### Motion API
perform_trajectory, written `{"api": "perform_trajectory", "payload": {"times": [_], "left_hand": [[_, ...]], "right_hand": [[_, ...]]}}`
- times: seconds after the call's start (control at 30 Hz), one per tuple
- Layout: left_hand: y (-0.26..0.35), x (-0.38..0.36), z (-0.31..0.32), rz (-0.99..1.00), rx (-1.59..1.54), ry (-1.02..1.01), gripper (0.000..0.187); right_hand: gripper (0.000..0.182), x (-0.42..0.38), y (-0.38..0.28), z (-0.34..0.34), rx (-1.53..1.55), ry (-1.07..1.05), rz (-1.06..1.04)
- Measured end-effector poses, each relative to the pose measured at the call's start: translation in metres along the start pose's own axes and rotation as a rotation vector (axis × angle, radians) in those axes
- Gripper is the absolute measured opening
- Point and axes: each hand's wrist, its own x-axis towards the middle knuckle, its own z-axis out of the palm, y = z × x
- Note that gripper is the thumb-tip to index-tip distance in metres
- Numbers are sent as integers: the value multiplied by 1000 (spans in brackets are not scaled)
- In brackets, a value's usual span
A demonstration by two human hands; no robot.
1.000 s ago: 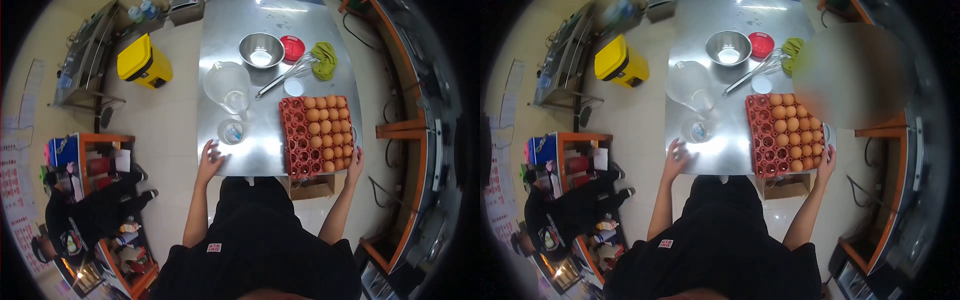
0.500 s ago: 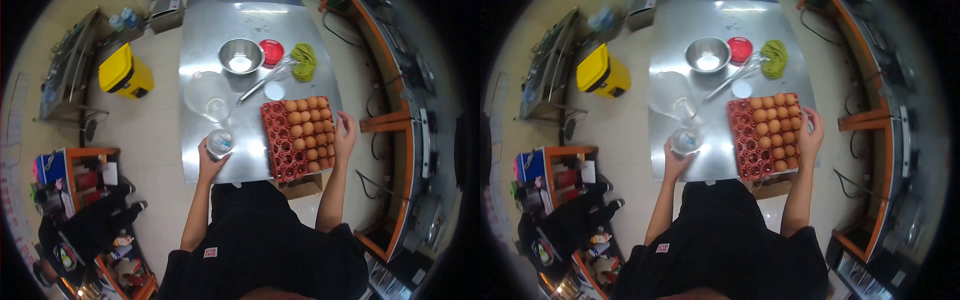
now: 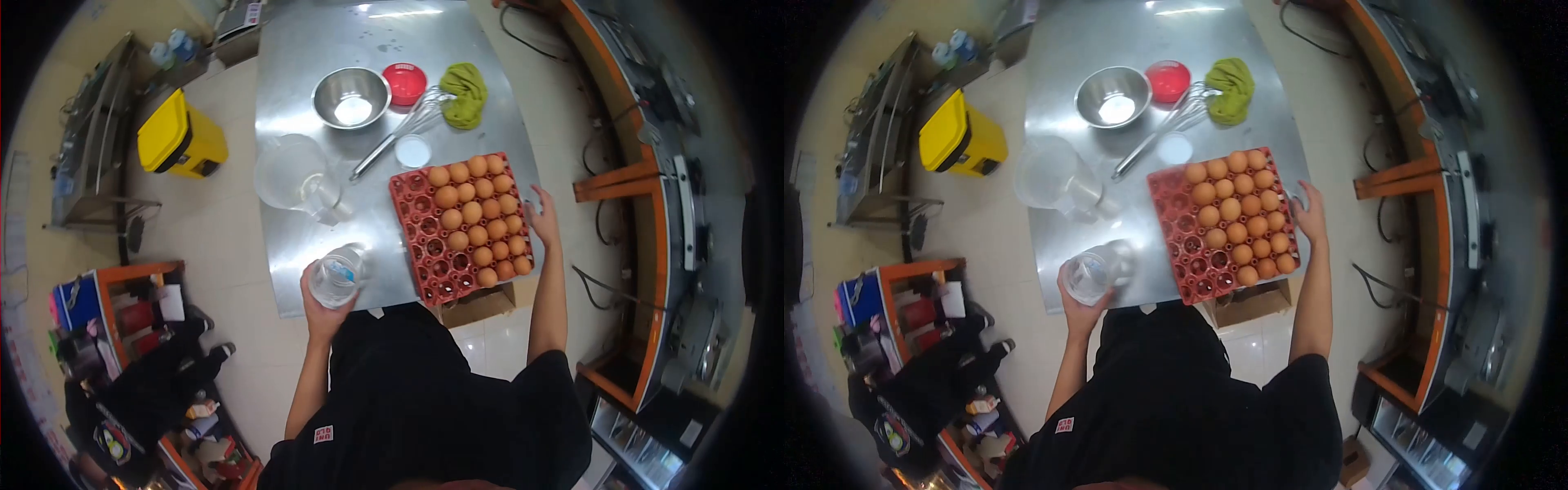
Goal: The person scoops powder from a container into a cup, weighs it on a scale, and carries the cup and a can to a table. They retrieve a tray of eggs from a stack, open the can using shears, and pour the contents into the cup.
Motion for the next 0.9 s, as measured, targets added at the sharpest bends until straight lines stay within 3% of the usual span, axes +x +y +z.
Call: {"api": "perform_trajectory", "payload": {"times": [0.13, 0.2, 0.3, 0.4, 0.47, 0.53, 0.63, 0.73, 0.9], "left_hand": [[51, 0, -7, 204, 181, 9, 106], [78, 10, -8, 299, 273, 57, 107], [105, 26, -6, 409, 328, 123, 108], [119, 35, -7, 476, 318, 195, 113], [121, 40, -11, 505, 330, 248, 114], [118, 48, -20, 506, 332, 300, 111], [112, 53, -35, 515, 342, 355, 104], [102, 63, -53, 534, 360, 315, 97], [92, 69, -75, 451, 311, 197, 96]], "right_hand": [[36, 17, -68, -18, 316, 126, 128], [29, 26, -131, -27, 514, 90, 0], [23, 18, -251, -40, 710, -80, -17], [20, -1, -333, -47, 596, -251, -335], [22, -9, -393, -53, 459, -338, -687], [21, -22, -444, -51, 342, -508, -656], [16, -29, -503, -26, -62, -496, -932], [17, -39, -531, 12, -283, -619, -821], [21, -38, -545, 46, -329, -669, -895]]}}
